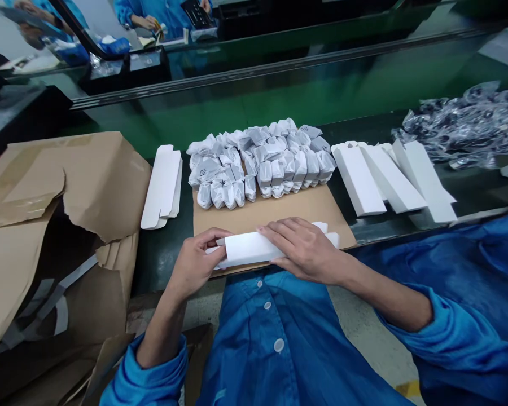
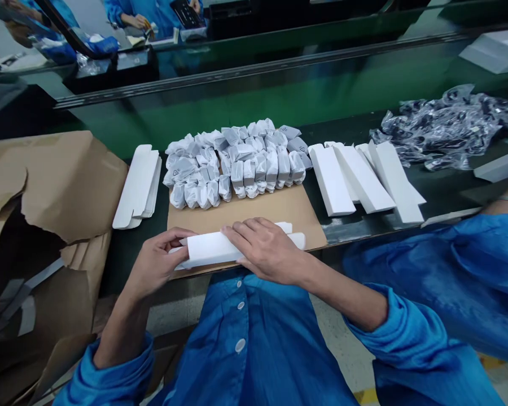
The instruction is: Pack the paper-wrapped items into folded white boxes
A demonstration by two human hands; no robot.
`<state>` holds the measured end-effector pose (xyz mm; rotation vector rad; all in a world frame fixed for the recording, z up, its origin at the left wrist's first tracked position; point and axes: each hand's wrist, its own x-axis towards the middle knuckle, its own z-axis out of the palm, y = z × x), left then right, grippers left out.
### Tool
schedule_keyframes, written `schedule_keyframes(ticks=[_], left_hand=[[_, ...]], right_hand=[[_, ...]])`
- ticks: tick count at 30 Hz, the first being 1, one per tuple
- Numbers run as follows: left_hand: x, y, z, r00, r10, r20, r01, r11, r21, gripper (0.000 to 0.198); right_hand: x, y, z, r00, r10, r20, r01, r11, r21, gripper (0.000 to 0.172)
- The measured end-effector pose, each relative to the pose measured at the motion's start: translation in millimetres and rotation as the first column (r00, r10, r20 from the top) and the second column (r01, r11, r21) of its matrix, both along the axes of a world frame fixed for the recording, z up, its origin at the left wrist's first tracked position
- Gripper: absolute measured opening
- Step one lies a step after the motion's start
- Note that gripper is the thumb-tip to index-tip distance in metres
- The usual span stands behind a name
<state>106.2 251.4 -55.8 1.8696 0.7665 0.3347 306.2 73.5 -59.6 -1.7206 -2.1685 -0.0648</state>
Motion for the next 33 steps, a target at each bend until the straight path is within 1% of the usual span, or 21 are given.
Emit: schedule_keyframes(ticks=[2,4,6,7,8,9,10,11,13,14,15,16,18,21,23,24,26,28,29,31,33], left_hand=[[-1.3,0.3,0.0,1.0,0.028,0.003,-0.028,0.996,0.084,0.011],[-3.8,-4.5,0.1,0.978,0.135,0.157,-0.155,0.981,0.12,0.016],[-3.0,-17.8,-2.0,0.854,0.262,0.449,-0.35,0.929,0.123,0.033],[-0.3,-27.5,-4.4,0.781,0.271,0.563,-0.399,0.909,0.116,0.043],[4.0,-38.2,-7.5,0.745,0.248,0.619,-0.402,0.908,0.119,0.055],[9.8,-48.9,-11.0,0.75,0.216,0.625,-0.375,0.918,0.132,0.066],[16.4,-58.4,-14.5,0.789,0.197,0.582,-0.33,0.935,0.132,0.078],[23.1,-65.5,-17.5,0.814,0.227,0.534,-0.335,0.935,0.114,0.085],[33.8,-70.7,-20.7,0.818,0.358,0.45,-0.438,0.895,0.083,0.089],[36.5,-69.2,-20.8,0.812,0.403,0.423,-0.478,0.874,0.084,0.086],[37.4,-66.0,-19.9,0.824,0.401,0.4,-0.473,0.876,0.097,0.083],[36.8,-61.9,-18.4,0.856,0.352,0.379,-0.423,0.898,0.123,0.079],[32.8,-54.8,-15.0,0.916,0.197,0.35,-0.279,0.939,0.202,0.071],[26.2,-50.2,-12.1,0.939,0.069,0.338,-0.186,0.926,0.329,0.055],[23.0,-49.2,-12.3,0.95,0.054,0.308,-0.166,0.921,0.353,0.043],[21.9,-48.6,-12.8,0.956,0.057,0.288,-0.161,0.922,0.352,0.039],[20.5,-47.4,-13.4,0.967,0.071,0.243,-0.156,0.923,0.353,0.035],[20.4,-46.6,-12.9,0.978,0.05,0.201,-0.123,0.921,0.37,0.033],[20.8,-46.5,-12.2,0.982,0.024,0.185,-0.095,0.917,0.386,0.033],[21.6,-46.2,-10.9,0.986,-0.027,0.167,-0.048,0.901,0.43,0.03],[21.7,-45.2,-10.9,0.986,-0.057,0.156,-0.024,0.88,0.474,0.03]], right_hand=[[-0.5,0.1,-1.2,0.999,-0.036,0.022,0.035,0.998,0.043,0.044],[0.9,2.1,-3.0,0.992,-0.127,-0.013,0.128,0.986,0.106,0.043],[-0.7,6.1,-7.0,0.952,-0.292,-0.089,0.304,0.933,0.191,0.042],[-4.2,8.4,-10.2,0.919,-0.372,-0.129,0.393,0.889,0.234,0.043],[-10.2,10.6,-14.0,0.891,-0.426,-0.159,0.454,0.848,0.274,0.045],[-18.2,12.2,-17.9,0.877,-0.447,-0.177,0.481,0.82,0.311,0.046],[-27.6,13.1,-21.3,0.882,-0.433,-0.185,0.471,0.815,0.339,0.048],[-37.3,13.1,-23.5,0.904,-0.385,-0.186,0.427,0.834,0.35,0.05],[-52.1,11.1,-21.7,0.947,-0.226,-0.23,0.287,0.915,0.284,0.058],[-55.4,10.1,-17.4,0.939,-0.164,-0.301,0.235,0.947,0.216,0.064],[-55.5,9.7,-11.2,0.906,-0.145,-0.397,0.216,0.966,0.14,0.07],[-52.9,10.6,-4.0,0.856,-0.151,-0.495,0.21,0.976,0.065,0.072],[-42.7,15.6,9.4,0.746,-0.173,-0.643,0.204,0.979,-0.028,0.061],[-27.6,25.6,18.2,0.681,-0.082,-0.728,0.098,0.995,-0.02,0.033],[-22.3,29.6,17.2,0.593,-0.04,-0.804,0.032,0.999,-0.026,0.026],[-20.9,30.8,16.0,0.507,-0.053,-0.861,0.036,0.999,-0.04,0.027],[-19.2,33.7,14.1,0.263,-0.098,-0.96,0.129,0.989,-0.066,0.026],[-18.1,39.3,13.6,0.015,-0.125,-0.992,0.218,0.969,-0.119,0.027],[-17.7,43.0,13.8,-0.078,-0.14,-0.987,0.209,0.966,-0.153,0.029],[-17.3,50.2,14.8,-0.193,-0.176,-0.965,0.104,0.975,-0.198,0.035],[-17.8,54.5,16.1,-0.204,-0.2,-0.958,-0.005,0.979,-0.203,0.035]])
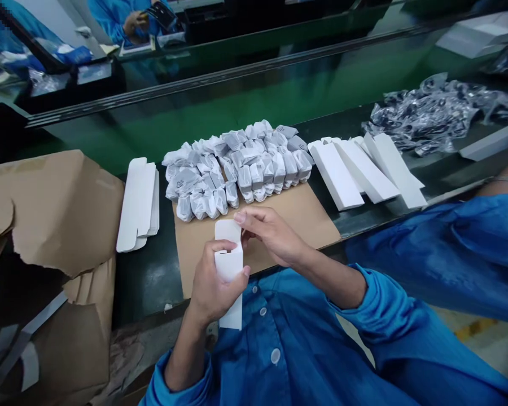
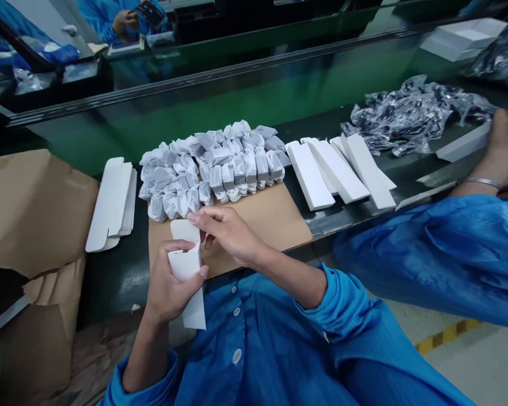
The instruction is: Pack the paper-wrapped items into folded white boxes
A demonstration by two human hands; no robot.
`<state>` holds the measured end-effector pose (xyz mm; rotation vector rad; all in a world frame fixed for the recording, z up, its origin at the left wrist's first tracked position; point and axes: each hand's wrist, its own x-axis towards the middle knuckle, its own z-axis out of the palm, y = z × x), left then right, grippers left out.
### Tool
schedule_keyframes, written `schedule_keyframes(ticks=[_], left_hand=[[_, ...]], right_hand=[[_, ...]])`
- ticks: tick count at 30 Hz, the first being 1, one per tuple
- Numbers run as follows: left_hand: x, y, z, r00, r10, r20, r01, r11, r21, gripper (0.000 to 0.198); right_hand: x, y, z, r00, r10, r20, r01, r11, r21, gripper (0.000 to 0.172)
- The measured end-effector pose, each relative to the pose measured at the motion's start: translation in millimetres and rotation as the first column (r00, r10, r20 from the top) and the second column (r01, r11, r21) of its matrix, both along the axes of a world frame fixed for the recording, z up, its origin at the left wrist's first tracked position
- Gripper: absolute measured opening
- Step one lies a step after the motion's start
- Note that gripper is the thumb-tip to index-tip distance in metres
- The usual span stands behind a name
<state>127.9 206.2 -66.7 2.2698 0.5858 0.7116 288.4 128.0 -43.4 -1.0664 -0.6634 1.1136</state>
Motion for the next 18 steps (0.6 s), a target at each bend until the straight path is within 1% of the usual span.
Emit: schedule_keyframes(ticks=[3,5,7,8,10,11,12,13,14,16,18], left_hand=[[-1.9,2.1,-4.4,0.999,-0.015,-0.03,0.017,0.999,0.051,0.035],[-3.4,1.5,-9.6,1.0,-0.01,-0.026,0.013,0.996,0.092,0.041],[-4.0,-1.5,-14.9,0.999,0.012,0.053,-0.018,0.993,0.119,0.051],[-4.0,-3.5,-17.0,0.993,0.026,0.118,-0.04,0.993,0.112,0.056],[-4.3,-7.1,-19.3,0.972,0.042,0.231,-0.056,0.997,0.054,0.077],[-4.9,-8.2,-19.4,0.966,0.037,0.255,-0.046,0.999,0.028,0.088],[-5.9,-8.7,-18.9,0.969,0.025,0.244,-0.03,0.999,0.017,0.095],[-7.4,-8.6,-17.7,0.979,0.008,0.205,-0.012,1.0,0.023,0.097],[-9.2,-8.0,-16.2,0.989,-0.009,0.15,0.003,0.999,0.039,0.095],[-13.4,-6.1,-12.4,0.998,-0.03,0.049,0.027,0.997,0.072,0.084],[-16.7,-4.7,-8.6,0.999,-0.047,0.003,0.047,0.996,0.074,0.074]], right_hand=[[-2.4,-0.8,0.2,0.994,0.099,0.046,-0.099,0.995,0.012,0.021],[-4.3,-3.4,-1.8,0.992,0.113,0.059,-0.113,0.994,0.003,0.02],[-6.0,-5.6,-4.7,0.992,0.103,0.073,-0.104,0.995,0.006,0.02],[-6.6,-6.5,-5.9,0.991,0.102,0.089,-0.103,0.995,0.014,0.021],[-8.0,-8.4,-6.8,0.985,0.095,0.142,-0.101,0.994,0.036,0.022],[-8.8,-9.6,-6.4,0.979,0.09,0.182,-0.101,0.994,0.05,0.021],[-9.9,-11.0,-5.6,0.969,0.081,0.234,-0.099,0.993,0.065,0.019],[-11.1,-12.7,-4.7,0.954,0.066,0.292,-0.094,0.992,0.081,0.016],[-12.5,-14.7,-4.0,0.934,0.045,0.354,-0.086,0.991,0.101,0.015],[-15.6,-18.8,-4.0,0.886,-0.012,0.464,-0.064,0.987,0.149,0.017],[-19.4,-22.2,-7.3,0.851,-0.05,0.522,-0.062,0.979,0.195,0.02]])
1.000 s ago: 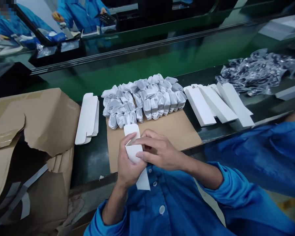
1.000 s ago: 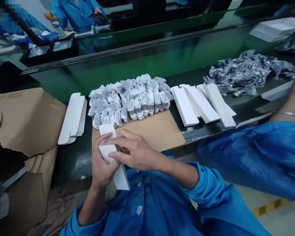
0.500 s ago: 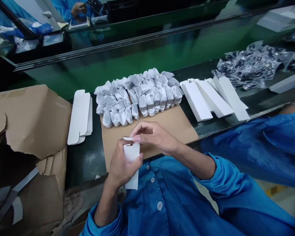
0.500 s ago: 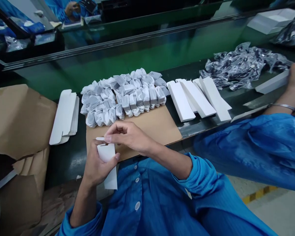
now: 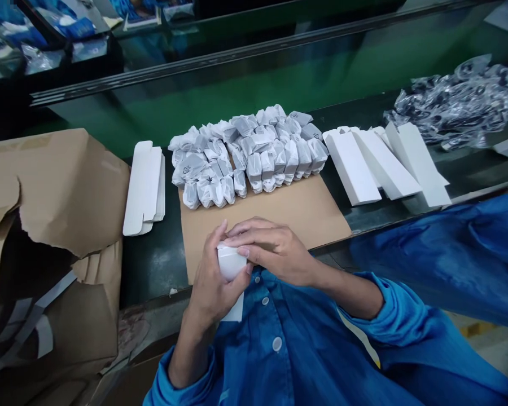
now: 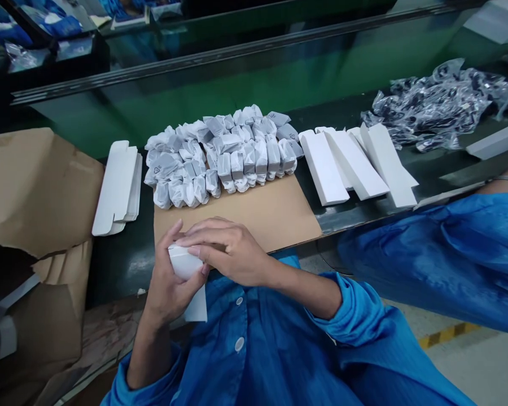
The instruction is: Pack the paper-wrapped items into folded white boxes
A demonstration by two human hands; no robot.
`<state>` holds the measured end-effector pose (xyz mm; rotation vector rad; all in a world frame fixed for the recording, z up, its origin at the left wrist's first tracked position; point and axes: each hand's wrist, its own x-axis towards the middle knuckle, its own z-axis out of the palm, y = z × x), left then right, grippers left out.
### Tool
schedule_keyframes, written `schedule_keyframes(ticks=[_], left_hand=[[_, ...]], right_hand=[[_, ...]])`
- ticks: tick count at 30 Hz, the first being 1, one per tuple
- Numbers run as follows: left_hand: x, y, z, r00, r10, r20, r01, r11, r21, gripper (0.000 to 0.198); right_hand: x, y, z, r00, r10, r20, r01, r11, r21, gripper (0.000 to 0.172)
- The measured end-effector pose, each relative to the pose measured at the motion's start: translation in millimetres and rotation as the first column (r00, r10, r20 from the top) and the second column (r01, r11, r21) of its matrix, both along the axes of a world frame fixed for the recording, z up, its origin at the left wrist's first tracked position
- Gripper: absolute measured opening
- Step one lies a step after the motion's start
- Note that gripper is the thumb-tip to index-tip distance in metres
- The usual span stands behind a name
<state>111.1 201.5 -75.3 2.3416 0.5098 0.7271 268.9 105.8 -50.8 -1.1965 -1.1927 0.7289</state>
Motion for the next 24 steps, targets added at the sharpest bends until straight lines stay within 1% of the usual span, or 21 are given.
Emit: schedule_keyframes(ticks=[2,3,6,7,9,11,14,16,18,21,22,24], left_hand=[[-1.4,0.0,2.7,1.0,-0.024,-0.016,0.023,1.0,-0.016,0.068],[-1.4,-0.6,3.3,0.999,-0.036,-0.023,0.035,0.999,-0.025,0.065],[0.3,-3.9,1.7,0.998,-0.056,-0.033,0.054,0.997,-0.05,0.062],[0.9,-5.1,0.4,0.998,-0.059,-0.031,0.057,0.996,-0.062,0.062],[1.1,-6.7,-1.8,0.997,-0.071,-0.033,0.067,0.993,-0.098,0.061],[0.1,-6.6,-1.7,0.994,-0.09,-0.065,0.08,0.987,-0.142,0.06],[-2.5,-3.1,3.0,0.989,-0.099,-0.106,0.078,0.979,-0.187,0.062],[-4.2,-0.2,6.8,0.989,-0.097,-0.11,0.072,0.974,-0.215,0.067],[-5.6,1.5,8.8,0.987,-0.108,-0.117,0.075,0.963,-0.258,0.069],[-7.7,0.9,6.3,0.986,-0.122,-0.113,0.079,0.941,-0.328,0.069],[-8.4,0.3,4.0,0.989,-0.111,-0.102,0.069,0.935,-0.348,0.07],[-9.4,0.0,-1.8,0.996,-0.049,-0.069,0.018,0.923,-0.385,0.07]], right_hand=[[-5.0,-1.8,-6.8,1.0,-0.007,0.03,0.006,0.999,0.039,0.025],[-8.0,-2.2,-11.1,0.998,-0.035,0.045,0.032,0.997,0.064,0.027],[-16.5,-2.1,-23.9,0.97,-0.195,0.144,0.166,0.968,0.188,0.025],[-18.1,-2.1,-27.1,0.954,-0.236,0.187,0.191,0.954,0.232,0.023],[-18.7,-2.3,-30.5,0.928,-0.266,0.261,0.189,0.94,0.286,0.021],[-16.4,-2.4,-29.6,0.918,-0.242,0.315,0.154,0.947,0.281,0.022],[-12.8,-0.7,-23.6,0.916,-0.178,0.359,0.096,0.967,0.234,0.03],[-12.6,1.2,-20.1,0.917,-0.168,0.361,0.088,0.97,0.228,0.032],[-14.0,2.6,-19.4,0.913,-0.17,0.37,0.083,0.968,0.238,0.03],[-16.8,3.1,-22.6,0.896,-0.16,0.415,0.059,0.968,0.245,0.027],[-17.5,3.3,-23.6,0.885,-0.155,0.44,0.051,0.97,0.239,0.028],[-17.6,5.4,-22.7,0.861,-0.121,0.494,0.024,0.98,0.199,0.03]])
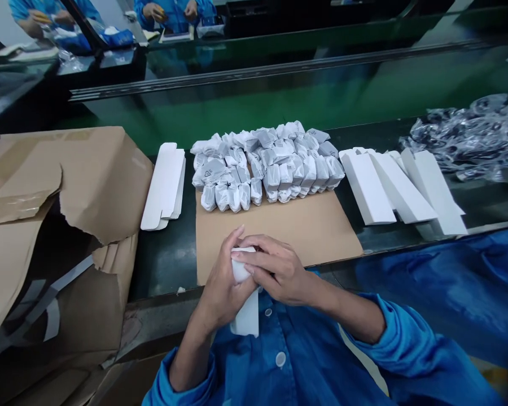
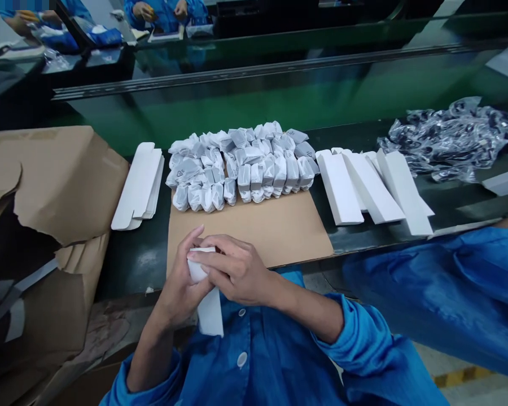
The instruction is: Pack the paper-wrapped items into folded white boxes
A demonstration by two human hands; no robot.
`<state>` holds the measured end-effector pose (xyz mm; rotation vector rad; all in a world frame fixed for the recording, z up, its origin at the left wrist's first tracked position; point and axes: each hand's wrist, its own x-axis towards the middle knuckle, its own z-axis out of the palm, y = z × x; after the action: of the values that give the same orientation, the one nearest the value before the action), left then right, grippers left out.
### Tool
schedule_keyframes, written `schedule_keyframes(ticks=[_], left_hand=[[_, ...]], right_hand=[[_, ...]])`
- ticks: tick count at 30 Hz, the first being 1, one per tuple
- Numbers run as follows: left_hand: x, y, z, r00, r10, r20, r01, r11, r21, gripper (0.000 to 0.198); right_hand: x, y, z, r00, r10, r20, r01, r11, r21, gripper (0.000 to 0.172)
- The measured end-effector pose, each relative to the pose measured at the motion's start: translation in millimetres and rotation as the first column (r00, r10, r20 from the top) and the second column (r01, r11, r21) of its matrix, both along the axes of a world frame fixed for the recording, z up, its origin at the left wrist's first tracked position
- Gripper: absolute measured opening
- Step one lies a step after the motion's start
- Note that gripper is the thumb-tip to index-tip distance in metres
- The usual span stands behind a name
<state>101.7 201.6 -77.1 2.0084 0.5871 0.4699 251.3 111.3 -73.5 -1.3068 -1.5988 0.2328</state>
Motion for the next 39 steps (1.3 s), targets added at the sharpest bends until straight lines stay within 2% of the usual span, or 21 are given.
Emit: schedule_keyframes(ticks=[4,6,8,9,11,13,14,16,19,22,23,24,25,26,28,30,31,33,35,37,39], left_hand=[[2.7,10.6,-13.4,0.953,0.266,0.149,-0.261,0.964,-0.049,0.067],[7.3,22.7,-19.3,0.867,0.447,0.221,-0.432,0.894,-0.117,0.062],[13.0,36.2,-24.0,0.778,0.58,0.241,-0.535,0.813,-0.229,0.056],[15.7,42.3,-25.9,0.756,0.61,0.239,-0.551,0.789,-0.271,0.053],[19.7,51.5,-28.3,0.747,0.624,0.229,-0.562,0.777,-0.284,0.048],[20.9,56.7,-29.2,0.758,0.619,0.205,-0.584,0.784,-0.209,0.045],[20.6,58.5,-29.4,0.762,0.62,0.188,-0.598,0.785,-0.162,0.043],[18.4,62.2,-30.0,0.768,0.624,0.148,-0.623,0.78,-0.057,0.038],[11.3,68.7,-31.6,0.775,0.626,0.084,-0.632,0.772,0.075,0.033],[-2.2,70.4,-29.5,0.803,0.591,0.069,-0.587,0.767,0.259,0.04],[-7.5,69.1,-26.8,0.854,0.515,0.069,-0.503,0.785,0.361,0.047],[-12.5,67.3,-23.2,0.923,0.382,0.044,-0.356,0.808,0.469,0.055],[-16.7,65.4,-19.0,0.979,0.202,-0.021,-0.155,0.812,0.563,0.062],[-19.7,63.7,-14.8,0.993,0.005,-0.12,0.071,0.783,0.618,0.066],[-21.2,61.5,-8.3,0.905,-0.285,-0.315,0.423,0.661,0.619,0.066],[-17.7,61.2,-6.4,0.83,-0.363,-0.424,0.558,0.555,0.617,0.058],[-15.1,61.4,-7.0,0.821,-0.359,-0.444,0.571,0.528,0.629,0.052],[-9.6,61.8,-10.0,0.837,-0.313,-0.448,0.546,0.514,0.661,0.041],[-5.1,61.2,-13.7,0.885,-0.21,-0.415,0.459,0.534,0.71,0.038],[-1.4,59.0,-16.3,0.925,-0.11,-0.364,0.36,0.561,0.746,0.048],[2.1,55.3,-17.3,0.926,-0.092,-0.365,0.349,0.575,0.74,0.06]], right_hand=[[10.5,26.5,20.7,0.968,0.146,0.205,-0.113,0.98,-0.166,0.031],[21.8,58.5,36.7,0.934,0.128,0.333,-0.051,0.972,-0.23,0.036],[35.4,101.9,49.2,0.896,0.015,0.443,0.102,0.966,-0.237,0.04],[42.2,125.4,53.0,0.859,-0.026,0.511,0.17,0.956,-0.238,0.042],[54.0,168.2,56.4,0.695,0.009,0.719,0.264,0.927,-0.267,0.042],[61.6,194.4,57.6,0.552,0.105,0.827,0.268,0.917,-0.296,0.036],[64.0,198.2,58.5,0.526,0.123,0.842,0.249,0.924,-0.29,0.033],[67.9,184.8,61.3,0.527,0.067,0.847,0.231,0.948,-0.219,0.034],[77.6,123.6,60.8,0.543,0.001,0.84,0.216,0.966,-0.14,0.038],[93.9,46.8,42.9,0.594,0.142,0.792,0.071,0.971,-0.228,0.038],[99.0,24.1,33.3,0.613,0.198,0.765,0.02,0.964,-0.265,0.037],[102.9,4.2,23.0,0.628,0.235,0.742,-0.009,0.956,-0.295,0.039],[104.9,-12.3,12.8,0.643,0.231,0.73,0.009,0.951,-0.309,0.043],[104.6,-25.1,3.5,0.659,0.17,0.732,0.086,0.951,-0.298,0.047],[96.2,-39.5,-10.8,0.669,-0.061,0.741,0.353,0.903,-0.245,0.045],[79.6,-40.0,-19.2,0.641,-0.269,0.719,0.581,0.782,-0.226,0.039],[70.5,-36.3,-21.6,0.634,-0.321,0.704,0.639,0.73,-0.243,0.046],[56.3,-25.3,-24.0,0.65,-0.342,0.679,0.671,0.677,-0.302,0.06],[53.0,-15.8,-24.1,0.674,-0.335,0.658,0.665,0.664,-0.343,0.058],[61.2,-13.2,-22.7,0.702,-0.315,0.639,0.641,0.67,-0.374,0.051],[74.8,-18.3,-20.3,0.727,-0.292,0.621,0.616,0.677,-0.403,0.048]])
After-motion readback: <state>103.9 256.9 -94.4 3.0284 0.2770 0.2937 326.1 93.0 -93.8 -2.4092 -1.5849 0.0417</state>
